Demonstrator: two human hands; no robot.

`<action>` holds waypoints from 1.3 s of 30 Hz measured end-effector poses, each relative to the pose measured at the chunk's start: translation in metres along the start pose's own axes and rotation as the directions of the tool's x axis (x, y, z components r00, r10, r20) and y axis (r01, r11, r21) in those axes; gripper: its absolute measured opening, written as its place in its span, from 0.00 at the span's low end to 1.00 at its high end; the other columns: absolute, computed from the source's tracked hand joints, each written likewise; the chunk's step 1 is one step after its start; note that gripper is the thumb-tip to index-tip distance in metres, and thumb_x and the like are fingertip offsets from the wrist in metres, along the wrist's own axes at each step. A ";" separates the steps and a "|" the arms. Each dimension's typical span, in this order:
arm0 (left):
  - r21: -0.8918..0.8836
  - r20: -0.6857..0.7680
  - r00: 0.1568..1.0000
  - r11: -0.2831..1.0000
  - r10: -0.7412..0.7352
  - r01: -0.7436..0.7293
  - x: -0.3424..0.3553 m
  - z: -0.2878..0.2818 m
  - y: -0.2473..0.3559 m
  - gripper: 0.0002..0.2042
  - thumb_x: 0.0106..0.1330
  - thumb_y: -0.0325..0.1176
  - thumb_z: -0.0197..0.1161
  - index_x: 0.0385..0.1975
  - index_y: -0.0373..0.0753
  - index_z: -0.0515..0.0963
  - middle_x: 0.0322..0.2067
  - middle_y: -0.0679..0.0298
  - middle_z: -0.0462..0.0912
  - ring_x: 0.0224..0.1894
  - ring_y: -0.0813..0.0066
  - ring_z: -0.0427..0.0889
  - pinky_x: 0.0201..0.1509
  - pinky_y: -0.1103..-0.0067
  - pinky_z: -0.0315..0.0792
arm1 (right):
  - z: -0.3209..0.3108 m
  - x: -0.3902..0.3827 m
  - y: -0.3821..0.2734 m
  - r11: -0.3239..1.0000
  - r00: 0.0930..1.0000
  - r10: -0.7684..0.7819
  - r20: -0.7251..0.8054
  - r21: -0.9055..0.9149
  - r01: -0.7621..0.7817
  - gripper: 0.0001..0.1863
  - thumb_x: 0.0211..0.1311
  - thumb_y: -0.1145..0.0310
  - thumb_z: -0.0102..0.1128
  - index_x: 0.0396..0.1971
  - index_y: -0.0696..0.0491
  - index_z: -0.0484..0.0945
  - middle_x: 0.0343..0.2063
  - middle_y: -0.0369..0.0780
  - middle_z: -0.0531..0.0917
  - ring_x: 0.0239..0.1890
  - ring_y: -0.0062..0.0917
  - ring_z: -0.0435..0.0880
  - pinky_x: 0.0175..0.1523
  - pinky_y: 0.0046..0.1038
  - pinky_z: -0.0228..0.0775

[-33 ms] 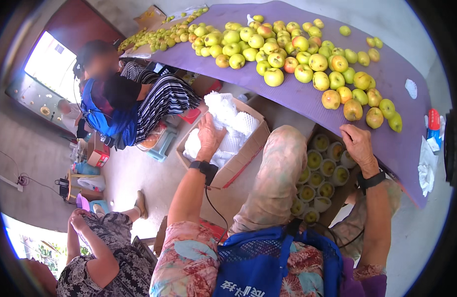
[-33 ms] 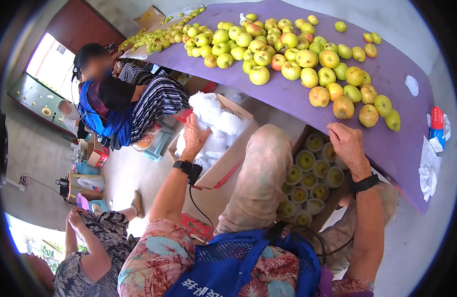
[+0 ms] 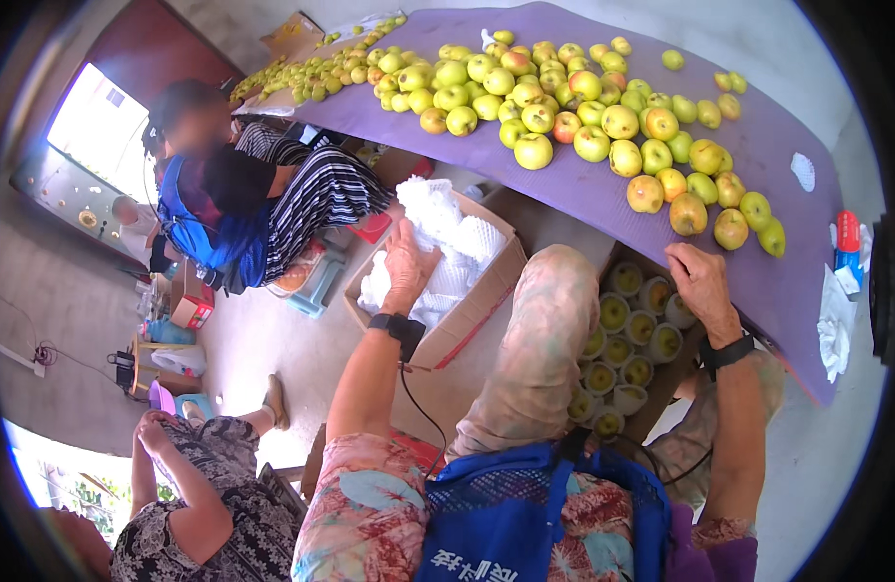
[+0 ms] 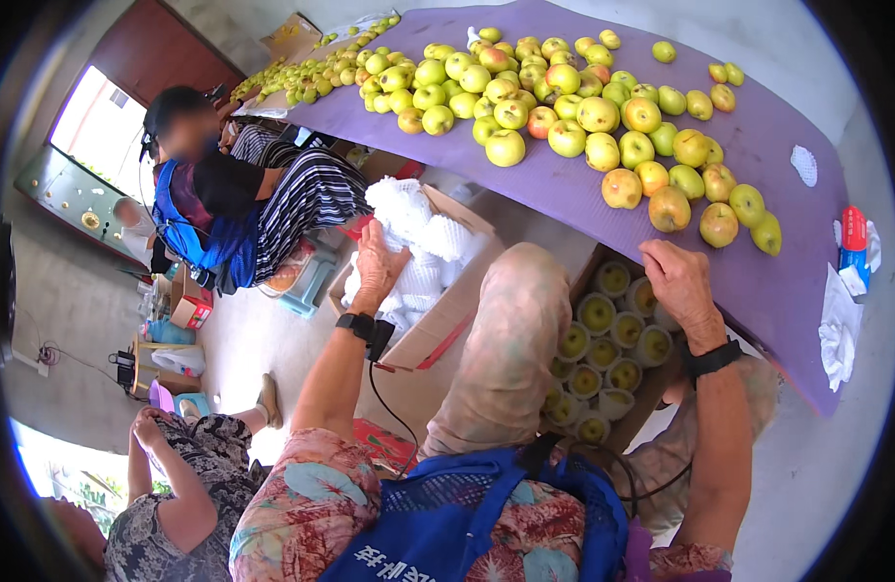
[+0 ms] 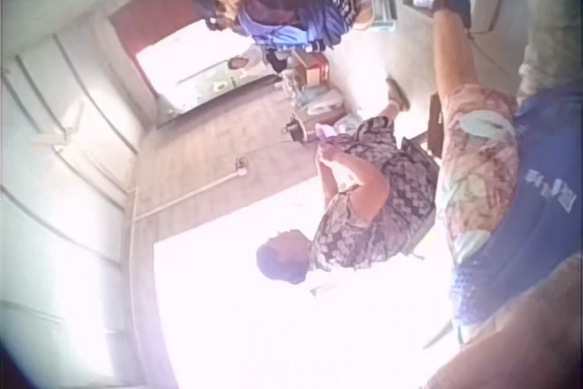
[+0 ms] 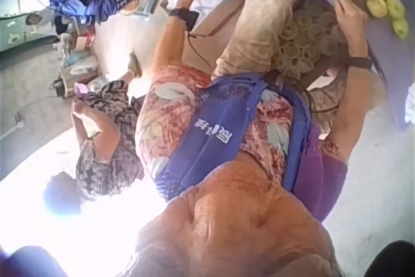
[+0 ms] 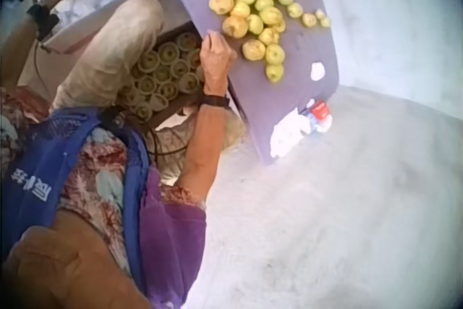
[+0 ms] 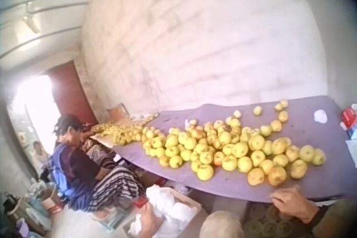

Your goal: Picking up apples, putting them into white foam protective sleeves, and placing them into a shipping box.

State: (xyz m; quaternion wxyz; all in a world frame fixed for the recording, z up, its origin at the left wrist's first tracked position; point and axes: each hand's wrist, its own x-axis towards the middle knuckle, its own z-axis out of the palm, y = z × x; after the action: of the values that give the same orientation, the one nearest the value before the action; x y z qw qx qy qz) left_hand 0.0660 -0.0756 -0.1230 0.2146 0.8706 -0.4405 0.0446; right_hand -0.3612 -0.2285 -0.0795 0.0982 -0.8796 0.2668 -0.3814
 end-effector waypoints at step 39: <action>0.000 -0.401 0.199 0.217 0.894 -0.976 0.013 -0.074 0.483 0.31 0.42 0.29 0.70 0.51 0.36 0.67 0.55 0.54 0.70 0.55 0.52 0.70 0.55 0.65 0.71 | -0.063 -0.040 0.006 0.999 0.977 0.045 -0.206 -0.015 -0.049 0.03 0.53 0.70 0.60 0.23 0.51 0.75 0.18 0.38 0.79 0.22 0.34 0.80 0.27 0.33 0.71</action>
State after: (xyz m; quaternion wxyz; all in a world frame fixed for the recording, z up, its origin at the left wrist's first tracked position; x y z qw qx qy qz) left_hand -0.2969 -0.3059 0.1093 0.3184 0.3605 -0.8408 0.2483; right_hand -0.4316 -0.2102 -0.0631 0.0704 -0.8298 0.2999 -0.4653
